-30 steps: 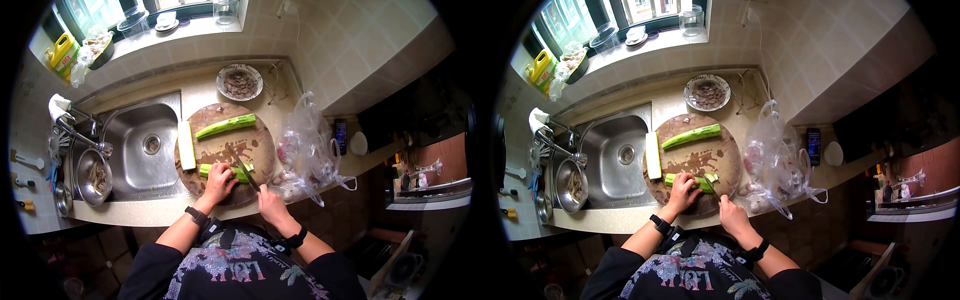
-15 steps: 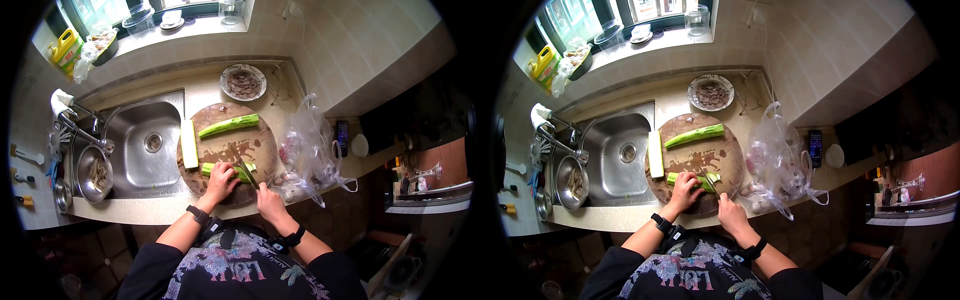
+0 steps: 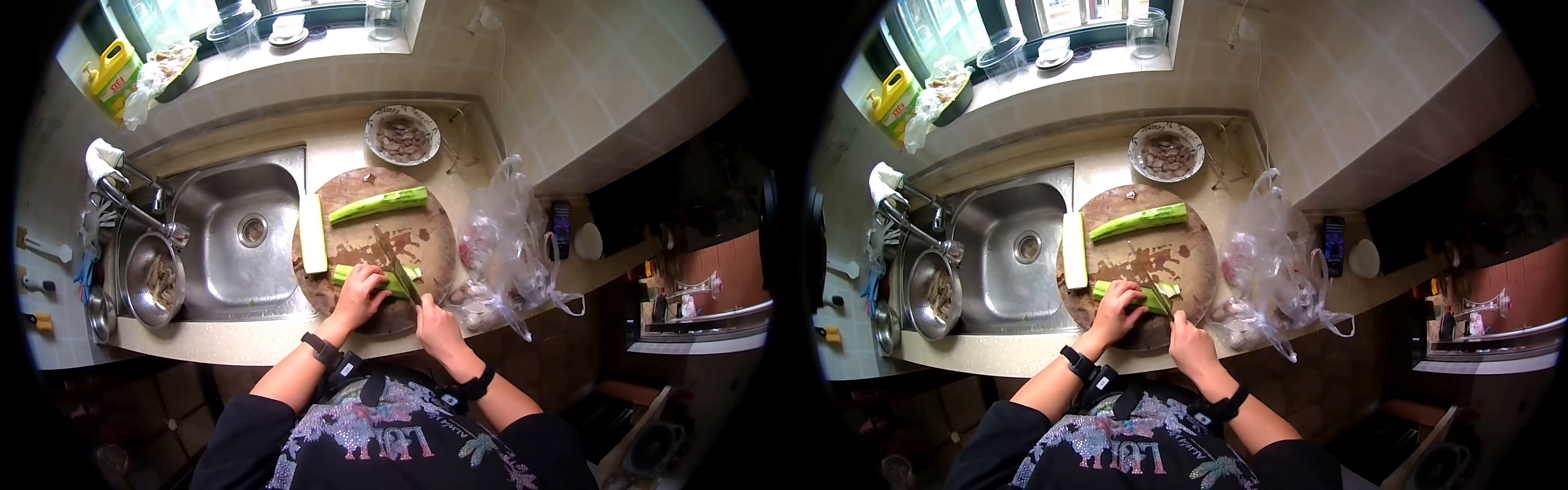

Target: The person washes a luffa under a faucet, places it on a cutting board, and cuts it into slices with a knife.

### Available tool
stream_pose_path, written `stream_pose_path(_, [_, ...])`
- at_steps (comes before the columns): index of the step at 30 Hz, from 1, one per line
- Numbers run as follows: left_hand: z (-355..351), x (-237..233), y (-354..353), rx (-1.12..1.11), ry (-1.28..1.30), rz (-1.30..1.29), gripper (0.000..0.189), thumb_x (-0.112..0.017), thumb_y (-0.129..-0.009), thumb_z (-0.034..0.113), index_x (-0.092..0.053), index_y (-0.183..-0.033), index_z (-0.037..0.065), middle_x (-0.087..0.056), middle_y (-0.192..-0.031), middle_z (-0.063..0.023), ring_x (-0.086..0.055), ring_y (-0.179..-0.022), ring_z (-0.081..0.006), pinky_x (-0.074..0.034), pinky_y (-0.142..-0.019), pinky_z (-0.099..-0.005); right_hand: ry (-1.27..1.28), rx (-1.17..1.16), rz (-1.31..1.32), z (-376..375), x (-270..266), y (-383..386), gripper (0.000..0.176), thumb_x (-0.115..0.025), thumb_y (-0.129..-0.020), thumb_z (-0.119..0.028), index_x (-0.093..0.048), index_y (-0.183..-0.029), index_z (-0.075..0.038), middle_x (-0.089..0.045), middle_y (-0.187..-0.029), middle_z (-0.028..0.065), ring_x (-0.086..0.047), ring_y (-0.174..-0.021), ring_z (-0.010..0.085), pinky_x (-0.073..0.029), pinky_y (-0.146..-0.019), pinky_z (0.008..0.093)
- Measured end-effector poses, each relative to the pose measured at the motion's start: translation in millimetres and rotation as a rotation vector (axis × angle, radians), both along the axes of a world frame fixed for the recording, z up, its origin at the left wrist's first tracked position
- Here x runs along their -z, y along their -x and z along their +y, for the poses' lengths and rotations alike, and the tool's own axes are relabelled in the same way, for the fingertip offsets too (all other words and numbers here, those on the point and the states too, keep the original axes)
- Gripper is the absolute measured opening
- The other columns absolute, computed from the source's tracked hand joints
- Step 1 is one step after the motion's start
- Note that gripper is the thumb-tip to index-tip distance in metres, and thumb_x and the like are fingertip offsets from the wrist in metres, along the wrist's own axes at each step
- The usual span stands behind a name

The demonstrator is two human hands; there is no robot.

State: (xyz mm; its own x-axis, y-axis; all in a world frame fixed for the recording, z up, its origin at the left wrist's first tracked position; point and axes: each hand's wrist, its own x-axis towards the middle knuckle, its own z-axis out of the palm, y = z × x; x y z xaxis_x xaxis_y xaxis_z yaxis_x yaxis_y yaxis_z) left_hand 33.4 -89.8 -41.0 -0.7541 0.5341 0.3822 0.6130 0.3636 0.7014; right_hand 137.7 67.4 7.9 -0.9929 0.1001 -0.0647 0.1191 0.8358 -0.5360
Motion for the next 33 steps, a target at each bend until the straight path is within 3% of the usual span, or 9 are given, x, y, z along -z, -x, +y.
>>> stream_pose_path(10, [-2.6,1.9,-0.3,0.046,-0.01,-0.004,0.025,-0.071,-0.063,0.004,-0.057,-0.084,0.002,-0.056,-0.094,-0.0113,-0.051,-0.092,-0.0312,-0.043,-0.082,-0.0385,-0.057,0.0,-0.14,-7.4,6.9,10.8,0.016,-0.046,-0.088,-0.014,-0.041,-0.095,0.0,-0.058,-0.063,0.0236,-0.058,-0.06,0.0419,-0.047,-0.054,0.0501])
stream_pose_path(12, [-6.6,0.3,0.6,0.068,-0.001,0.019,0.026,-0.071,-0.063,0.005,-0.058,-0.085,0.002,-0.056,-0.094,-0.0113,-0.051,-0.092,-0.0311,-0.043,-0.082,-0.0383,-0.038,-0.004,-0.042,-4.9,9.3,8.0,0.016,-0.046,-0.088,-0.014,-0.04,-0.094,0.0,-0.058,-0.064,0.024,-0.058,-0.061,0.0424,-0.046,-0.054,0.0509])
stream_pose_path(16, [-11.6,-2.5,1.8,-0.014,0.015,0.056,0.028,-0.075,-0.062,0.009,-0.059,-0.085,0.003,-0.058,-0.094,-0.0104,-0.052,-0.092,-0.0303,-0.044,-0.081,-0.038,0.004,-0.013,-0.093,-7.4,-13.1,-4.6,0.016,-0.045,-0.088,-0.014,-0.04,-0.092,0.0,-0.058,-0.064,0.0231,-0.059,-0.061,0.0412,-0.047,-0.053,0.05])
stream_pose_path(21, [-12.3,-0.5,0.3,-0.014,-0.003,0.039,0.029,-0.073,-0.063,0.009,-0.059,-0.087,0.002,-0.057,-0.093,-0.0109,-0.051,-0.091,-0.0309,-0.043,-0.082,-0.0385,-0.04,-0.024,-0.129,-12.6,0.1,-2.4,0.015,-0.044,-0.088,-0.014,-0.04,-0.092,0.0,-0.059,-0.064,0.0225,-0.06,-0.062,0.0399,-0.048,-0.053,0.0489])
stream_pose_path(23, [-11.5,0.6,1.5,-0.011,-0.006,0.053,0.029,-0.074,-0.063,0.009,-0.059,-0.087,0.002,-0.057,-0.093,-0.0105,-0.051,-0.092,-0.0312,-0.043,-0.082,-0.0391,-0.051,0.007,-0.139,-15.3,11.5,5.5,0.016,-0.046,-0.088,-0.013,-0.039,-0.092,0.001,-0.057,-0.063,0.0246,-0.057,-0.06,0.0443,-0.045,-0.052,0.052])
stream_pose_path(27, [-19.2,-3.3,4.8,0.019,0.042,0.069,0.033,-0.075,-0.062,0.01,-0.059,-0.09,0.003,-0.056,-0.097,-0.0116,-0.049,-0.096,-0.0323,-0.042,-0.085,-0.0402,0.021,0.035,-0.095,-11.9,1.3,3.2,0.016,-0.046,-0.087,-0.012,-0.04,-0.093,0.001,-0.057,-0.063,0.0247,-0.056,-0.061,0.0443,-0.045,-0.052,0.0519])
stream_pose_path(29, [-25.5,-8.5,2.6,-0.113,0.077,0.096,0.039,-0.076,-0.06,0.012,-0.058,-0.094,0.003,-0.054,-0.101,-0.0132,-0.047,-0.101,-0.0336,-0.041,-0.088,-0.0415,0.014,0.056,-0.037,-12.8,-7.1,-4.8,0.015,-0.044,-0.088,-0.014,-0.04,-0.091,0.0,-0.059,-0.063,0.0223,-0.059,-0.058,0.0414,-0.048,-0.051,0.0486])
stream_pose_path(33, [-28.1,-0.6,-1.3,-0.166,0.072,0.034,0.043,-0.077,-0.059,0.013,-0.058,-0.097,0.003,-0.052,-0.104,-0.0143,-0.046,-0.104,-0.0348,-0.04,-0.09,-0.0421,0.061,0.015,-0.065,-13.9,-5.0,-7.6,0.016,-0.045,-0.088,-0.013,-0.041,-0.094,0.001,-0.058,-0.063,0.0227,-0.059,-0.058,0.0413,-0.048,-0.052,0.048])
